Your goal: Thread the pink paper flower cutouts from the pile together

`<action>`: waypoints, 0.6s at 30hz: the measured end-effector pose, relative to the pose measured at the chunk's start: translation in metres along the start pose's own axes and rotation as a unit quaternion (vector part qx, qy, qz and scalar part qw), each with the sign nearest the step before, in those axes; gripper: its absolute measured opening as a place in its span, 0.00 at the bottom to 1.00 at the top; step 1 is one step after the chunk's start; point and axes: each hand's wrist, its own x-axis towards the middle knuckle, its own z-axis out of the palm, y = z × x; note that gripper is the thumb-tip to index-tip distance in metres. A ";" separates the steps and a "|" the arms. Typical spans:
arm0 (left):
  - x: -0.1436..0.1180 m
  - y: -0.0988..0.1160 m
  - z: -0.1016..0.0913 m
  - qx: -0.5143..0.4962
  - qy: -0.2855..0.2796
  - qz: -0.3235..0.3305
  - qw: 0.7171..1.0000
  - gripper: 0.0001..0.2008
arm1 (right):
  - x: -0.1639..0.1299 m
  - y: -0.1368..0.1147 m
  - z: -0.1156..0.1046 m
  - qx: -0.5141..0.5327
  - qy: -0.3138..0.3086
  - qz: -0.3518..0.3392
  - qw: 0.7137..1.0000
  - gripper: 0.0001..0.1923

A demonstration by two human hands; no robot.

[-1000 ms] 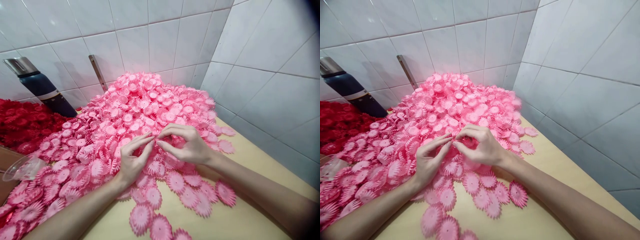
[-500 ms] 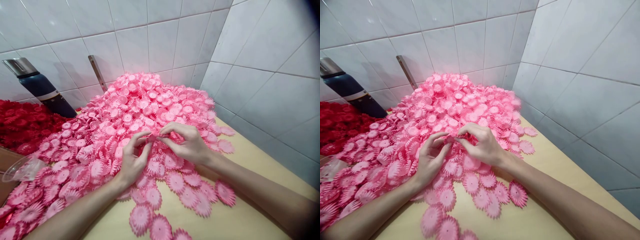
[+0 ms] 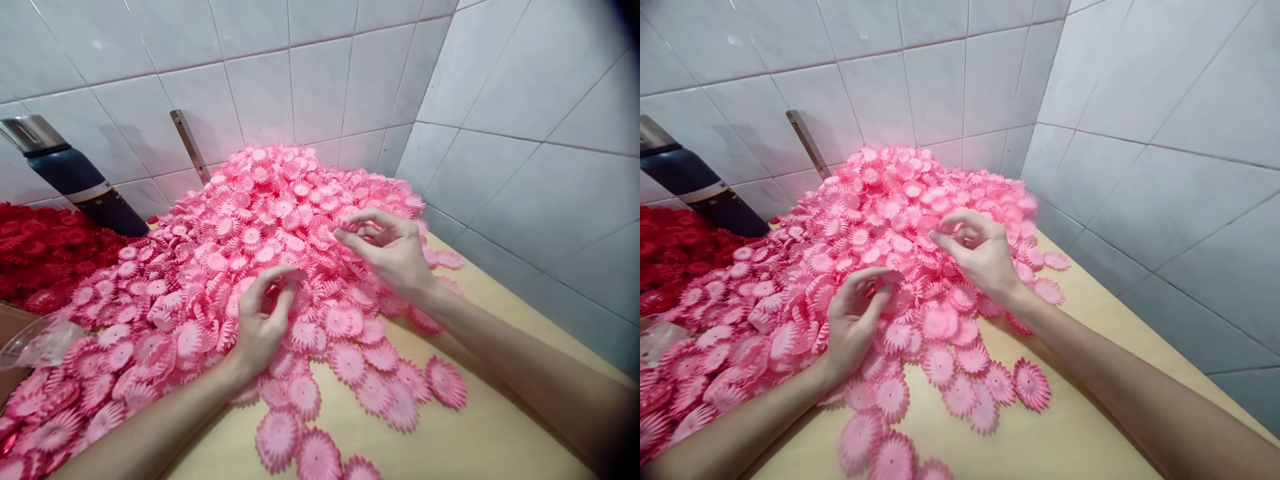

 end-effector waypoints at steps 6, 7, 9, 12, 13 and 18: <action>0.000 -0.002 0.000 0.005 0.030 0.055 0.998 0.11 | -0.012 -0.003 0.009 0.060 -0.111 0.034 0.991 0.05; -0.001 -0.003 0.000 0.020 0.032 0.074 0.997 0.11 | -0.012 -0.004 0.009 0.055 -0.115 0.034 0.991 0.04; -0.003 -0.004 0.000 0.049 0.029 0.096 0.994 0.12 | -0.013 -0.004 0.010 0.036 -0.104 0.032 0.993 0.05; -0.005 -0.005 0.000 0.059 0.025 0.091 0.994 0.14 | -0.015 -0.003 0.012 0.044 -0.091 0.046 0.994 0.10; -0.005 -0.005 0.000 0.052 0.022 0.086 0.995 0.16 | -0.016 -0.003 0.013 0.053 -0.094 0.054 0.993 0.13; -0.003 -0.004 -0.001 0.033 0.015 0.054 0.998 0.13 | -0.018 -0.002 0.013 -0.005 -0.122 0.035 0.992 0.12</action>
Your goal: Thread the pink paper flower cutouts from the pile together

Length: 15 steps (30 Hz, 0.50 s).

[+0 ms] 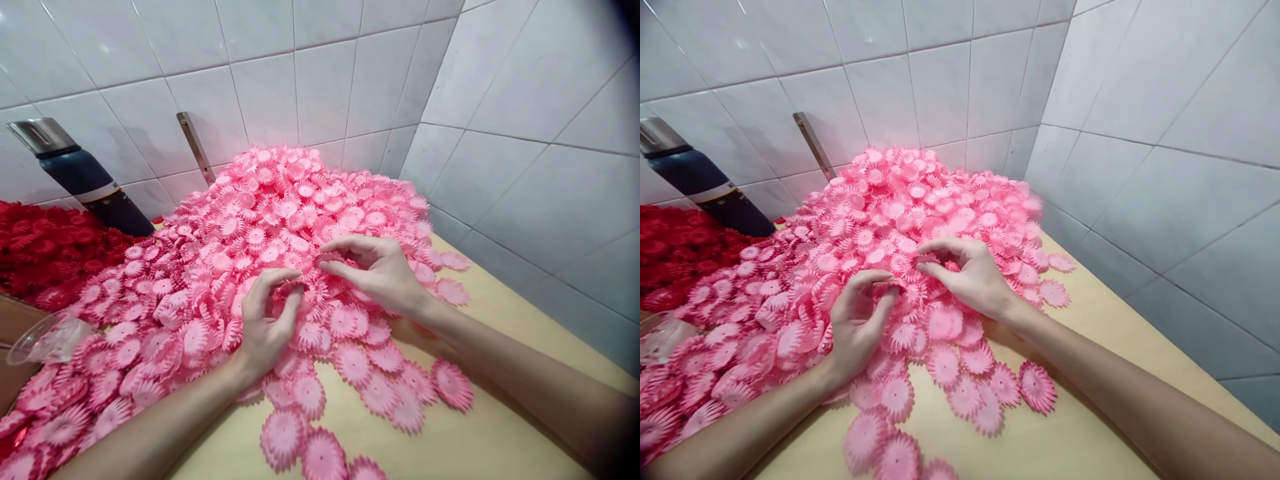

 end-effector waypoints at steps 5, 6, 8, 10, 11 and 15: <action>0.002 0.001 0.001 -0.086 0.008 -0.063 0.994 0.07 | 0.001 -0.003 -0.001 -0.052 -0.031 -0.024 0.998 0.05; 0.002 0.001 0.001 -0.095 0.010 -0.068 0.993 0.07 | 0.001 -0.003 -0.001 -0.047 -0.034 -0.022 0.998 0.06; 0.002 0.001 0.001 -0.101 0.009 -0.078 0.992 0.08 | 0.000 -0.005 0.000 -0.033 -0.036 -0.020 0.999 0.08; 0.002 0.002 0.000 -0.104 -0.004 -0.092 0.990 0.07 | -0.001 -0.006 0.001 -0.018 -0.042 -0.014 0.999 0.11; 0.002 0.003 0.000 -0.104 -0.015 -0.100 0.989 0.06 | -0.002 -0.006 0.002 -0.010 -0.047 -0.010 0.999 0.12; 0.005 0.006 0.000 -0.081 -0.039 -0.123 0.988 0.06 | -0.006 -0.007 0.003 0.018 -0.087 0.007 0.996 0.15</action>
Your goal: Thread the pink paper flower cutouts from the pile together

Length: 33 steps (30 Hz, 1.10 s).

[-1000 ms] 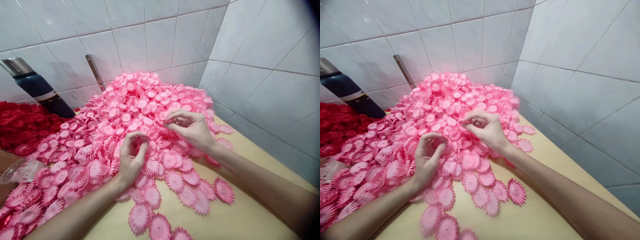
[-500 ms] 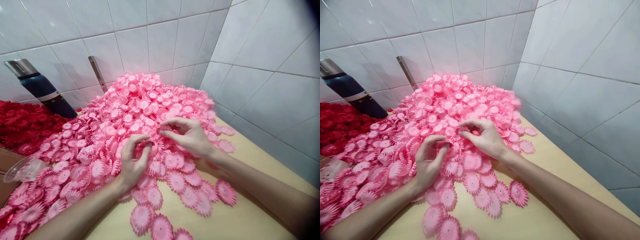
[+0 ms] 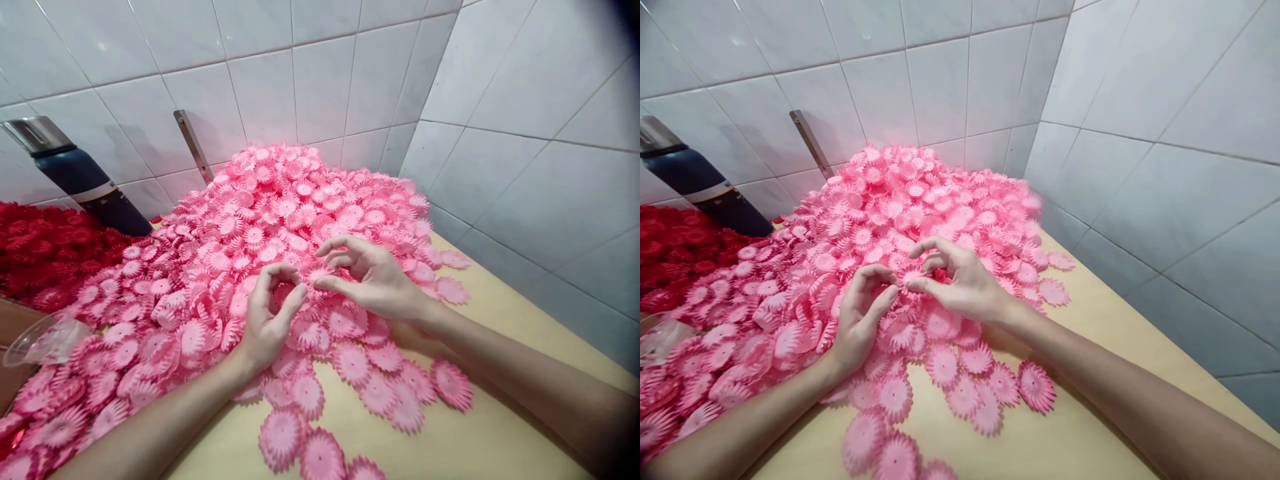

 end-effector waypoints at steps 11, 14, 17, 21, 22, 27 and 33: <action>0.001 0.004 -0.001 0.047 -0.068 -0.036 0.996 0.07 | -0.002 -0.005 0.002 0.004 -0.092 -0.011 0.996 0.10; 0.002 0.005 -0.001 0.040 -0.081 -0.039 0.995 0.08 | -0.003 -0.007 0.002 -0.007 -0.106 0.001 0.994 0.08; 0.002 0.006 -0.001 0.041 -0.088 -0.035 0.995 0.08 | -0.003 -0.008 0.002 -0.017 -0.110 0.013 0.994 0.08; 0.003 0.006 -0.001 0.052 -0.098 -0.031 0.993 0.07 | -0.004 -0.009 0.001 -0.015 -0.108 0.015 0.994 0.07; 0.003 0.006 -0.001 0.055 -0.100 -0.029 0.993 0.07 | -0.004 -0.009 0.001 -0.013 -0.106 0.014 0.994 0.07; 0.003 0.003 -0.002 0.044 -0.121 -0.016 0.991 0.07 | -0.004 -0.010 0.004 -0.004 -0.093 -0.004 0.996 0.06; 0.002 0.004 0.000 0.036 -0.120 -0.014 0.992 0.06 | -0.003 -0.007 0.004 0.025 -0.093 0.037 0.995 0.08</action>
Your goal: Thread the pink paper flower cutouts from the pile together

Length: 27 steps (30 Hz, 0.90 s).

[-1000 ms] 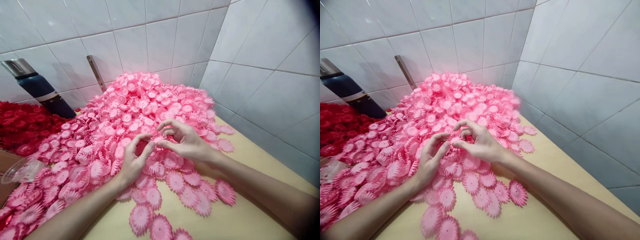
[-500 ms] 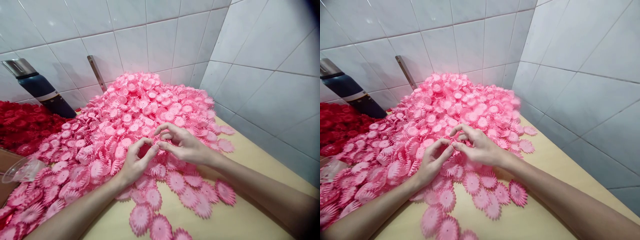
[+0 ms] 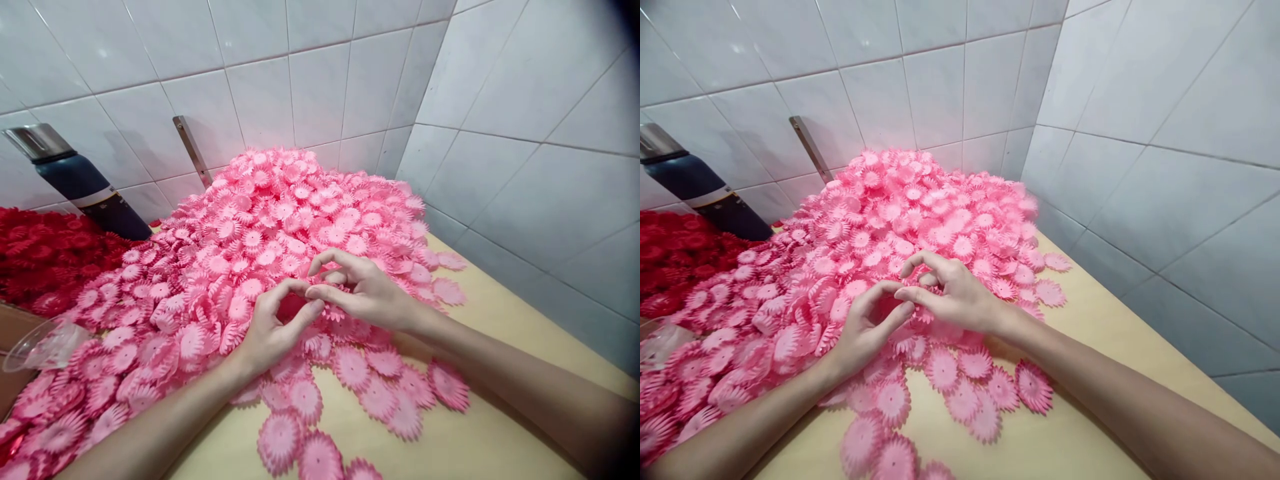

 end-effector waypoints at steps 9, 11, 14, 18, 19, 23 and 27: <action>-0.001 -0.002 0.001 -0.001 0.052 -0.013 0.999 0.04 | 0.001 0.004 -0.001 0.075 0.037 0.006 0.996 0.14; -0.002 -0.005 0.001 -0.040 0.105 -0.021 0.993 0.05 | 0.002 0.006 -0.004 0.087 0.081 0.008 0.993 0.14; 0.000 -0.010 0.000 -0.082 0.180 -0.041 0.979 0.06 | 0.005 0.008 -0.011 0.056 0.164 0.005 0.985 0.13; 0.002 -0.014 -0.002 -0.070 0.179 -0.055 0.980 0.05 | 0.007 0.009 -0.018 0.001 0.211 -0.019 0.977 0.08; 0.002 -0.014 -0.002 -0.065 0.173 -0.055 0.981 0.05 | 0.007 0.010 -0.018 -0.005 0.206 -0.025 0.978 0.07; 0.002 -0.015 -0.001 -0.063 0.167 -0.059 0.982 0.05 | 0.007 0.011 -0.014 -0.013 0.173 -0.046 0.984 0.10; 0.003 -0.015 -0.001 -0.058 0.163 -0.067 0.983 0.05 | 0.006 0.009 -0.009 -0.017 0.139 -0.041 0.989 0.11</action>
